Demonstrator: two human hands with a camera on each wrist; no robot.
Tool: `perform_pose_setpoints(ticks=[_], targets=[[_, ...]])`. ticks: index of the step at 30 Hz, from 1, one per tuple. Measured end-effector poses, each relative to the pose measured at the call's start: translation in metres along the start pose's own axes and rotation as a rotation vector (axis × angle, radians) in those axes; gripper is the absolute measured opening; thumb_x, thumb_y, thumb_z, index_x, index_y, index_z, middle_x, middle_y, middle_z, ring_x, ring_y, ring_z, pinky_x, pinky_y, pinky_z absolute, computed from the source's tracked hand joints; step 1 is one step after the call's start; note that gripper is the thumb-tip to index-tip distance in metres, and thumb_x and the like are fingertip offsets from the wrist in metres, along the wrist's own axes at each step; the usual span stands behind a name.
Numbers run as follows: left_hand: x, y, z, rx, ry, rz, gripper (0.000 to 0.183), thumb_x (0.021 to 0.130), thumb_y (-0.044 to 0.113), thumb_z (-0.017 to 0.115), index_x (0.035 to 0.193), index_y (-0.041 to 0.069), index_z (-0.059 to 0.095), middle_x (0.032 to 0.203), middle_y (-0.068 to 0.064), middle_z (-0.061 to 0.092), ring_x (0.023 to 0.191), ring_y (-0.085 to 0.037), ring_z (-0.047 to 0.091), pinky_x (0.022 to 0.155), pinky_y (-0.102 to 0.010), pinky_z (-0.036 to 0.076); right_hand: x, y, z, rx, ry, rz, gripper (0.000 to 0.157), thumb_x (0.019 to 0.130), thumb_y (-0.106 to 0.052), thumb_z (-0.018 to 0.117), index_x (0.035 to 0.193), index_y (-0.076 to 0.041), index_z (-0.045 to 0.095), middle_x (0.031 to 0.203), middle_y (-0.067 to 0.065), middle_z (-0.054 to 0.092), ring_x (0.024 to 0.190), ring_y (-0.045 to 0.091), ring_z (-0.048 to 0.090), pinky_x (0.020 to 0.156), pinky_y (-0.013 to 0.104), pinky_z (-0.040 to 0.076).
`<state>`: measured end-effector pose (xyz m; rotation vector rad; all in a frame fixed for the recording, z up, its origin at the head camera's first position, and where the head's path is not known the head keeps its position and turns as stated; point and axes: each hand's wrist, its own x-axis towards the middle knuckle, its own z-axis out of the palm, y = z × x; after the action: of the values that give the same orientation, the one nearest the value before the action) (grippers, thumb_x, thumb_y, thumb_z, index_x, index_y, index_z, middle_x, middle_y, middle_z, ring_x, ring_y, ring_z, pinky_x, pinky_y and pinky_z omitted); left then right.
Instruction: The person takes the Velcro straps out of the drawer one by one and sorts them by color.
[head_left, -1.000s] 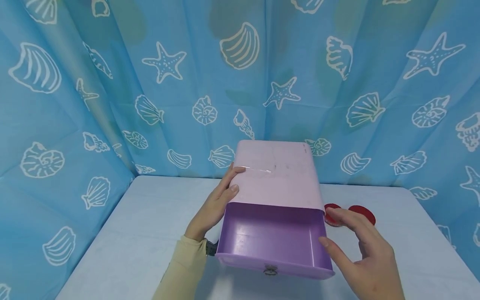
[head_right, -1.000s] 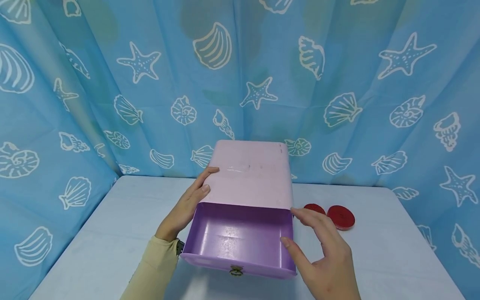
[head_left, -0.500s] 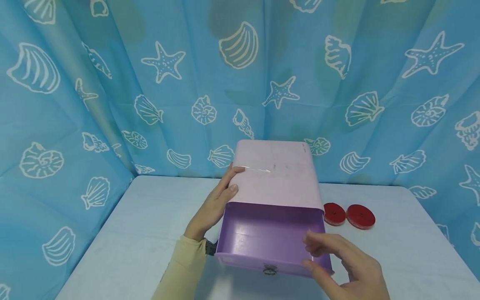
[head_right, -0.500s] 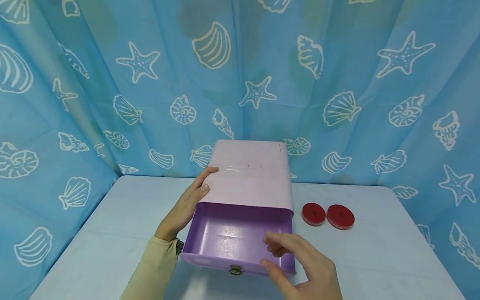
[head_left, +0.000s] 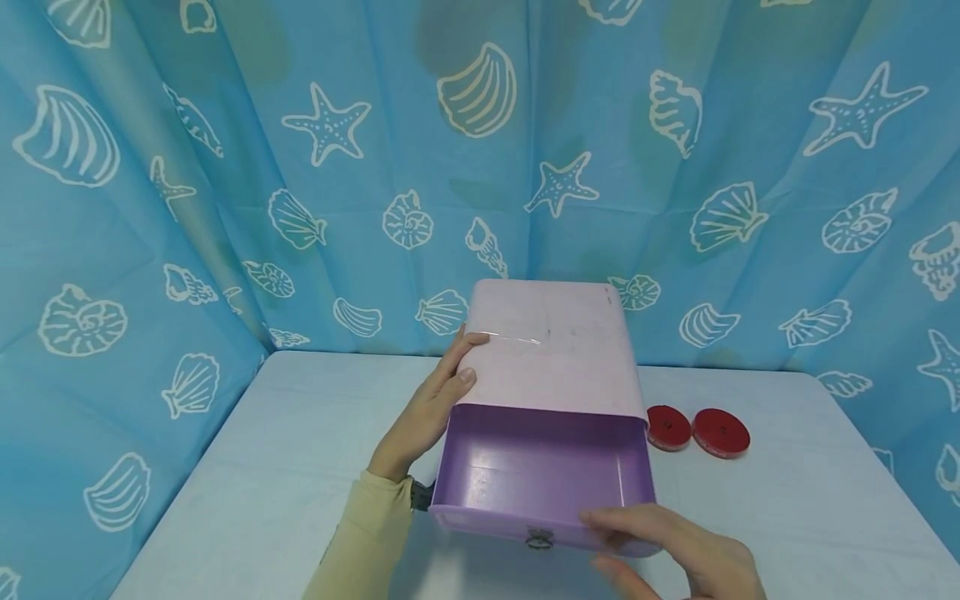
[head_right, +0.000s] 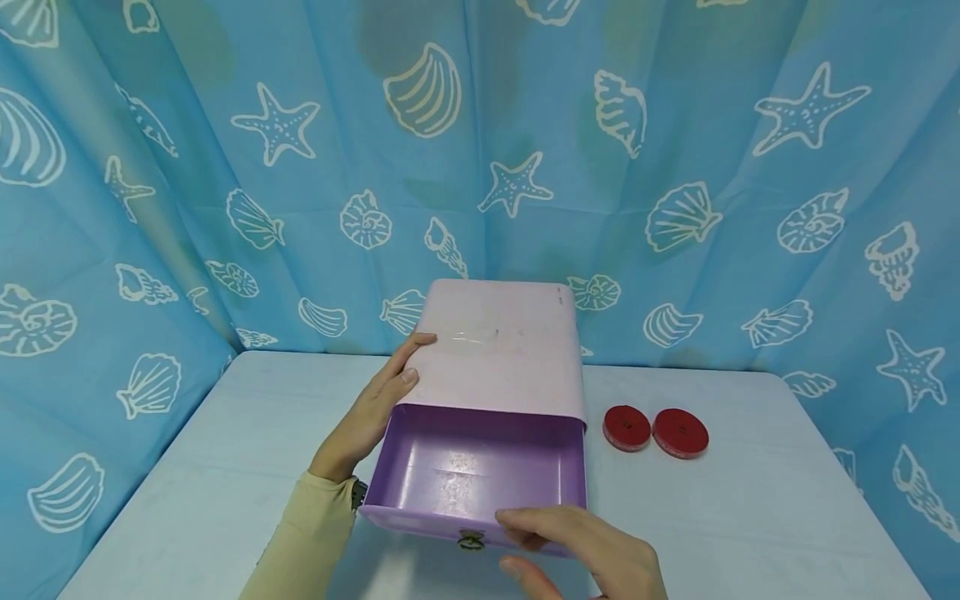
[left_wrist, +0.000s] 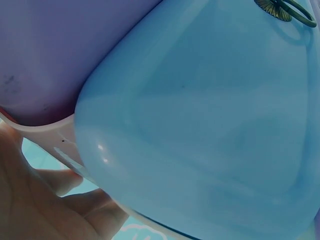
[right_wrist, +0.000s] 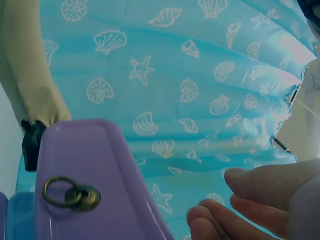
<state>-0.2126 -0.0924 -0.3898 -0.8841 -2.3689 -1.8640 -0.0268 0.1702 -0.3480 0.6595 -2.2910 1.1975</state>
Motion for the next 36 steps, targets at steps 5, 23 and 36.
perform_pose_setpoints(ticks=[5,23,36], targets=[[0.0,0.0,0.0,0.0,0.0,-0.001,0.043,0.108,0.035,0.038,0.151,0.028,0.04,0.168,0.006,0.004,0.153,-0.015,0.001,0.12,-0.057,0.009,-0.008,0.002,0.004,0.045,-0.086,-0.015,0.053,0.073,0.001,0.087,0.118,-0.021,0.072,0.1,-0.01,0.074,0.081,0.004,0.069,0.078,0.01,0.051],[0.0,0.001,0.0,0.013,-0.003,-0.001,0.044,0.109,0.034,0.036,0.152,0.027,0.039,0.168,0.006,0.004,0.153,-0.015,0.002,0.12,-0.057,0.009,-0.021,0.023,0.013,0.315,-0.413,-0.087,0.067,0.084,-0.005,0.081,0.145,-0.015,0.054,0.12,0.012,0.071,0.091,0.014,0.073,0.069,0.017,0.056],[-0.001,0.002,0.0,-0.001,-0.006,0.0,0.045,0.109,0.033,0.037,0.153,0.025,0.037,0.168,0.006,0.004,0.153,-0.013,0.001,0.12,-0.056,0.008,-0.024,0.034,0.017,0.241,-0.474,-0.07,0.072,0.087,-0.016,0.081,0.15,-0.016,0.046,0.132,0.013,0.065,0.104,0.017,0.071,0.069,0.02,0.057]])
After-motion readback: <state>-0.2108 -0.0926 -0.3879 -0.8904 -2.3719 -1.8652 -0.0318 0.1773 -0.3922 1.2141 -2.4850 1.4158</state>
